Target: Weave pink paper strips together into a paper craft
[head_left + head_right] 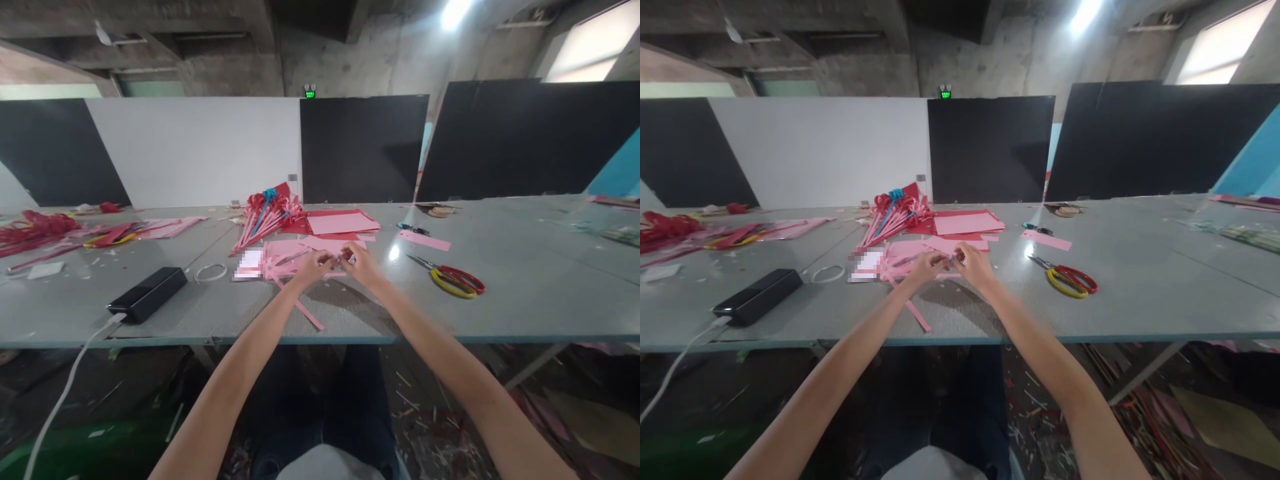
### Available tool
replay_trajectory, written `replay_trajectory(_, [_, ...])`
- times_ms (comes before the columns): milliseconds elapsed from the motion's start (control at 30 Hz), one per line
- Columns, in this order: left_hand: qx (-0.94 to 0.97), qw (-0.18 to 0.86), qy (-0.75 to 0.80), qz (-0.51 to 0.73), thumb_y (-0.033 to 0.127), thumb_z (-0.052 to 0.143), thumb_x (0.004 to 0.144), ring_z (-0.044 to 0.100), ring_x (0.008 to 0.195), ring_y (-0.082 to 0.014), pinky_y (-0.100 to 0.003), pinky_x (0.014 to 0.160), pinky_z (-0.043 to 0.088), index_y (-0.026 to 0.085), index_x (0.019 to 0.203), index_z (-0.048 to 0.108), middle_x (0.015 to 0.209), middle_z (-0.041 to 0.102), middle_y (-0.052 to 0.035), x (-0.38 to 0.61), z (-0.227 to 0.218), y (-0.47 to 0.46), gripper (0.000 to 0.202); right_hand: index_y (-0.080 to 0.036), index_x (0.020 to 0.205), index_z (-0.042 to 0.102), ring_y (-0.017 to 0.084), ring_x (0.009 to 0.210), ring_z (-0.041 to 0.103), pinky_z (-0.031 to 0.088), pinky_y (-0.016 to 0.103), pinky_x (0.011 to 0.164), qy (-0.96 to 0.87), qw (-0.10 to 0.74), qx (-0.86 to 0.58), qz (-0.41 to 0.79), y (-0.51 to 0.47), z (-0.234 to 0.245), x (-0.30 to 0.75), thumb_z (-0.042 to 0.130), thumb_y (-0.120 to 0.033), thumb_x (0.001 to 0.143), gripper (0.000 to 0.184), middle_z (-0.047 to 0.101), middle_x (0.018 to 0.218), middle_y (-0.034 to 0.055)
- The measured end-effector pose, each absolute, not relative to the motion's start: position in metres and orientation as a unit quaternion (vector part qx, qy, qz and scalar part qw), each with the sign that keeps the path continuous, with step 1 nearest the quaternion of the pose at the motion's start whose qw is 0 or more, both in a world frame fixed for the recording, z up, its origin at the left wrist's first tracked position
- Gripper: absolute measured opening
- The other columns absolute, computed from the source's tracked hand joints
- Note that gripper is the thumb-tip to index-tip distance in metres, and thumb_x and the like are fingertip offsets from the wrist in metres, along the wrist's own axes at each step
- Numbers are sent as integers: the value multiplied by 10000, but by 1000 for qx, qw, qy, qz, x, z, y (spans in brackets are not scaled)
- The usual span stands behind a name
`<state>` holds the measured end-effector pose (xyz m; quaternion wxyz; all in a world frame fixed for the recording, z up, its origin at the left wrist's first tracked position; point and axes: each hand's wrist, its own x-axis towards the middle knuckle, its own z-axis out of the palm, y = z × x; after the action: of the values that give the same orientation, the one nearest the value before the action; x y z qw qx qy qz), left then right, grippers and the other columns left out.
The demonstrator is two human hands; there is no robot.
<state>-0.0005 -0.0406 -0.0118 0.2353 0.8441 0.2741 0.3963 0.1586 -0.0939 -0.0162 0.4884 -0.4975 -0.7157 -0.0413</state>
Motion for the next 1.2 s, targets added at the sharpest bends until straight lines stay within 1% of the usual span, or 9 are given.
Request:
replay_trajectory(200, [850, 229, 275, 387, 116, 505, 746, 612, 693, -134, -216, 638, 428, 126, 734, 648, 737, 679, -33, -2, -11, -41, 143, -213, 838, 529, 203, 720, 625, 432, 299, 643, -732, 460, -499, -61, -94, -17, 159, 526, -302, 811, 94, 664, 811, 60])
replay_trajectory(367, [855, 214, 284, 377, 125, 507, 768, 593, 670, -124, -209, 611, 408, 126, 711, 644, 717, 669, -22, -1, -11, -41, 148, -212, 842, 533, 217, 750, 637, 439, 306, 656, -740, 445, -499, -75, -94, -17, 160, 522, -272, 812, 68, 671, 815, 64])
replay_trajectory(500, [863, 204, 286, 364, 169, 523, 797, 575, 648, -119, -206, 585, 385, 121, 712, 641, 696, 657, -22, 0, -11, -43, 153, -215, 875, 534, 215, 761, 642, 449, 307, 661, -744, 454, -485, -71, -95, -19, 160, 510, -250, 814, 75, 679, 839, 70])
replay_trajectory(633, [862, 195, 296, 362, 178, 529, 802, 555, 622, -111, -204, 563, 368, 120, 707, 637, 683, 651, -18, 0, -10, -45, 155, -230, 898, 526, 202, 724, 640, 461, 307, 647, -754, 455, -472, -49, -93, -21, 161, 480, -231, 828, 84, 682, 846, 63])
replay_trajectory(800, [866, 198, 288, 358, 145, 511, 797, 576, 660, -112, -203, 604, 393, 129, 740, 654, 737, 673, -21, 0, -11, -45, 155, -240, 886, 499, 201, 725, 637, 479, 316, 645, -760, 471, -448, -10, -91, -22, 165, 488, -259, 832, 58, 669, 814, 51])
replay_trajectory(867, [870, 199, 282, 353, 163, 506, 808, 574, 661, -113, -204, 608, 397, 132, 755, 658, 740, 672, -23, -1, -13, -43, 164, -241, 886, 489, 197, 713, 634, 484, 318, 643, -764, 476, -436, 7, -91, -21, 167, 493, -273, 831, 64, 663, 808, 50])
replay_trajectory(1033, [876, 200, 255, 358, 217, 504, 824, 545, 631, -104, -203, 591, 383, 135, 770, 658, 705, 646, -17, -2, -16, -40, 183, -242, 890, 475, 200, 736, 640, 490, 326, 654, -767, 476, -429, 9, -92, -18, 170, 514, -318, 831, 104, 665, 821, 56])
replay_trajectory(1200, [878, 215, 243, 353, 243, 490, 832, 518, 603, -96, -199, 563, 359, 131, 722, 631, 660, 610, -3, -2, -17, -39, 211, -241, 891, 460, 196, 733, 640, 483, 322, 655, -767, 475, -432, 8, -93, -18, 170, 503, -325, 840, 107, 659, 802, 45])
